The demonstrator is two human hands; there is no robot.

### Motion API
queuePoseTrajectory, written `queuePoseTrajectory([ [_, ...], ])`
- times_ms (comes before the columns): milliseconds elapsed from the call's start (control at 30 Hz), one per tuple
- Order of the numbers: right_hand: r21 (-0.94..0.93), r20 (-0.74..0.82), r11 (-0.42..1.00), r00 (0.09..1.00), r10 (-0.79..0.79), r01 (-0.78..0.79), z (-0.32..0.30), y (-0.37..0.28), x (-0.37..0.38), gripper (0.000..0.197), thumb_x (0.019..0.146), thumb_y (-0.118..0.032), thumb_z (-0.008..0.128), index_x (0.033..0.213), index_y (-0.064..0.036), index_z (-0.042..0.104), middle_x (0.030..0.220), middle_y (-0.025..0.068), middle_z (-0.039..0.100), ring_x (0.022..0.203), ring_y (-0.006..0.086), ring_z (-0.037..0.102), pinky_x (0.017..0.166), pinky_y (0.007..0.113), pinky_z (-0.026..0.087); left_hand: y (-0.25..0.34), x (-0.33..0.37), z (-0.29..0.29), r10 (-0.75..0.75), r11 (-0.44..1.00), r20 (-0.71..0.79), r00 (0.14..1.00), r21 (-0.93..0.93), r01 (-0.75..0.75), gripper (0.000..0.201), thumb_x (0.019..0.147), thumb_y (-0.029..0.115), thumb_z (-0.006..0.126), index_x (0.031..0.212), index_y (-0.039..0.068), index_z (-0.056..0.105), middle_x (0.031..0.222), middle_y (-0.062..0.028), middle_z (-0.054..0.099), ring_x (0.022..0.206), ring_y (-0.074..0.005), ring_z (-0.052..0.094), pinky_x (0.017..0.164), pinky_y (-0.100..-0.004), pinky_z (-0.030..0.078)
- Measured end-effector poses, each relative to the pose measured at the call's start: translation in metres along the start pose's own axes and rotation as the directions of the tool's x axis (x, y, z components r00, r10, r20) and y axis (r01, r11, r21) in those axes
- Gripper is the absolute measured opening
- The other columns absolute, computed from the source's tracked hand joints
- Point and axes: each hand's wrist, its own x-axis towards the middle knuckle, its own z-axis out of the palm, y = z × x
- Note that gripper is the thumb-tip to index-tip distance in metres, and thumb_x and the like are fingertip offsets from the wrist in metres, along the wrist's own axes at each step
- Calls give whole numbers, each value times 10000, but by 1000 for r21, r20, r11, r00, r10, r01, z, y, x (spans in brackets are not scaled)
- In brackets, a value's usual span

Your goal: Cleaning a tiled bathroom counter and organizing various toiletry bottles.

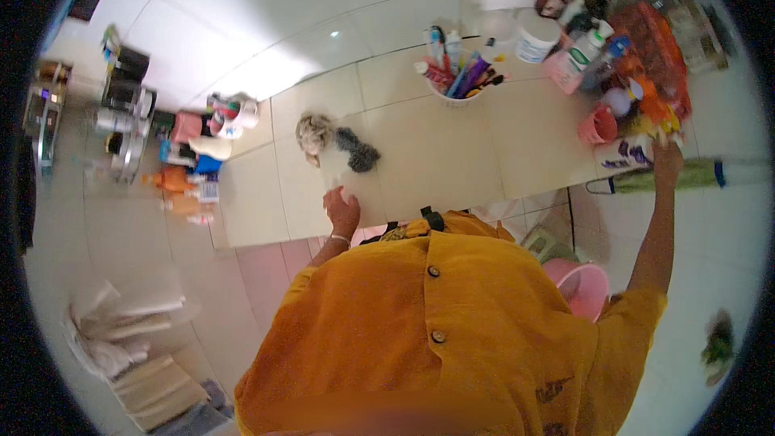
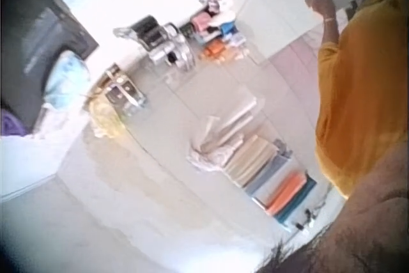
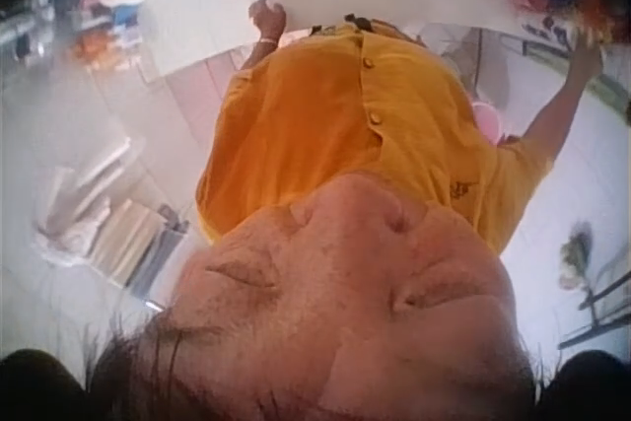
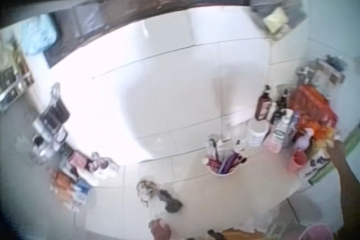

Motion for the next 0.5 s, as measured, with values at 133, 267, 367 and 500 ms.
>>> queuePoseTrajectory([
  [133, 37, 6, 997, 998, -62, 62, -36, -48, -37, 391, 804, -258, 617, 1064, 28, 562, 960, 221, 597, 858, 325, 583, 745, 376, 454, 8, 4, 5, -63, 998, 10, 998, 32, 63, 347, 707, 178, 575, 1020, 28, 573, 1062, -180, 521, 1086, -341, 426, 926, -448, 335],
  [267, -39, 125, 998, 991, -36, 42, -58, -81, -51, 258, 810, -156, 607, 993, 24, 572, 910, 148, 600, 796, 220, 558, 725, 343, 457, 8, 12, 14, -155, 987, 41, 987, 38, 153, 332, 714, 193, 578, 1026, 81, 585, 1119, -164, 493, 1119, -340, 392, 924, -462, 330],
  [367, 225, 66, 960, 980, -187, 168, -45, -65, -51, 225, 772, -174, 639, 877, 2, 546, 750, 120, 537, 666, 212, 508, 621, 341, 429, 7, 16, 20, -172, 985, 35, 984, -13, 173, 326, 718, 202, 579, 1022, 86, 586, 1104, -164, 496, 1122, -347, 380, 922, -470, 326],
  [500, 345, 132, 843, 868, -479, 413, -91, -236, -84, 230, 727, -157, 661, 731, -12, 483, 623, 82, 459, 569, 177, 434, 535, 314, 387, 5, 11, 18, -184, 980, 5, 983, -71, 184, 318, 715, 207, 572, 1004, 76, 582, 1090, -172, 497, 1105, -359, 390, 916, -474, 326],
])
